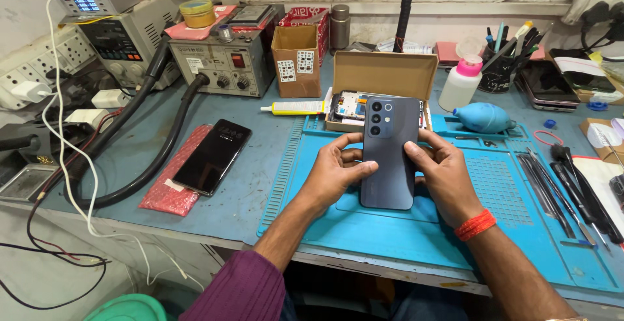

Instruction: The person holds a smartphone, turns it over, and uses a thin blade to pry along the edge of the back cover. They separate the back panel from the phone body, set the panel aside, and begin working on the exposed internals with a screwdriver.

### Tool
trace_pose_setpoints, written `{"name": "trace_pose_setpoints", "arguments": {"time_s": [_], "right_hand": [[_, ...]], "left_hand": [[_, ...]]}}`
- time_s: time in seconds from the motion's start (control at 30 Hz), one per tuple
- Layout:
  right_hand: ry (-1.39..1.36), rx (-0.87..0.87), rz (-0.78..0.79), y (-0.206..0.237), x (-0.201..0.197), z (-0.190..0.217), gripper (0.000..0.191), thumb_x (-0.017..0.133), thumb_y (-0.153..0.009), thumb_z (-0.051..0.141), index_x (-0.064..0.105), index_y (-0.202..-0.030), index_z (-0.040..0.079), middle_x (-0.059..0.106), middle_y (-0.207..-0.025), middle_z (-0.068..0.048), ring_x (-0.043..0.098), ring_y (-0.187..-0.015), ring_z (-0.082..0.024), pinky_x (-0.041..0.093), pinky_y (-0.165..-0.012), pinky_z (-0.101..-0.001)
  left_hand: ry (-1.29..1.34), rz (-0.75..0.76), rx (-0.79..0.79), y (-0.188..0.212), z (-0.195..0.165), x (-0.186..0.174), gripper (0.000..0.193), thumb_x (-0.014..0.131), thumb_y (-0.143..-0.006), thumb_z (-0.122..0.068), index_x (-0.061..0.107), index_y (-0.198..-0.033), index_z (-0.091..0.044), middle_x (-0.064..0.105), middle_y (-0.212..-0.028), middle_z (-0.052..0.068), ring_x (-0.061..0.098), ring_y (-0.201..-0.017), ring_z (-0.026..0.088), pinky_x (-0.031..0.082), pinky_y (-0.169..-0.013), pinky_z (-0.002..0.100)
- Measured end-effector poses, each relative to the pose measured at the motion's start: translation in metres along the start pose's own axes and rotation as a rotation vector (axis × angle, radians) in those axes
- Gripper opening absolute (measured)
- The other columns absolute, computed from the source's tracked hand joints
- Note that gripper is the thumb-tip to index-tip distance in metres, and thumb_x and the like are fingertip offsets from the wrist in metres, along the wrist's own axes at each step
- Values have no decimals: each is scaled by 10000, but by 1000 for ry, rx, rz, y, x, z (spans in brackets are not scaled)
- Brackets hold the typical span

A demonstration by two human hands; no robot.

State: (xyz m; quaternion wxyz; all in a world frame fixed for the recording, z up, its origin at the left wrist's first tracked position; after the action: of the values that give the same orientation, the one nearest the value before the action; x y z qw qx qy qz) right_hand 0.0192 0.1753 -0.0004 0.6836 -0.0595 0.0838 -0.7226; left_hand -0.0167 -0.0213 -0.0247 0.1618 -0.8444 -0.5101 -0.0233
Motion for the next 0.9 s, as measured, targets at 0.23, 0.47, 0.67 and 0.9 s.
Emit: {"name": "trace_pose_setpoints", "arguments": {"time_s": [0.23,0.47,0.67,0.9], "right_hand": [[1,-7,-15,-2,-3,-3,403,642,-962,227,640,-1332,66,765,-994,-46,707,-822,-84,540,-589,-245],[-28,-11,-5,-5,-3,-6,377,652,-952,201,657,-1295,44,769,-970,-54,702,-774,-97,545,-568,-249],[-12,-40,-23,-5,-6,-8,366,677,-954,176,661,-1292,36,755,-927,-52,673,-739,-78,505,-554,-225],[-8,-47,-6,-3,-3,-1,385,688,-927,166,654,-1294,54,764,-901,-10,645,-705,-37,452,-530,-200]], "left_hand": [[0,-20,-6,-1,1,1,522,678,-950,-112,538,-1441,-1,759,-1090,121,736,-941,158,629,-755,324],[5,-9,-19,-3,5,1,508,620,-994,-143,518,-1477,-23,750,-1121,110,726,-963,147,632,-768,315],[-5,-1,-49,-4,5,2,558,626,-960,-93,505,-1503,-50,750,-1135,99,712,-967,140,594,-782,303],[71,44,5,-2,-2,6,658,684,-866,50,479,-1490,0,725,-1173,140,716,-1040,181,598,-909,328]]}}
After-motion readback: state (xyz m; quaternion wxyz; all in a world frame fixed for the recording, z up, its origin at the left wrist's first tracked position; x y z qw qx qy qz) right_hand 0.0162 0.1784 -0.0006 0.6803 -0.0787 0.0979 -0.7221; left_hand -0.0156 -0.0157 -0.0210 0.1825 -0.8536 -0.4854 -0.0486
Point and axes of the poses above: each hand's wrist, its own y-axis away from the middle knuckle, its own x-axis out of the palm, z = x × y, the point moved 3 cm from there along -y, towards the middle knuckle
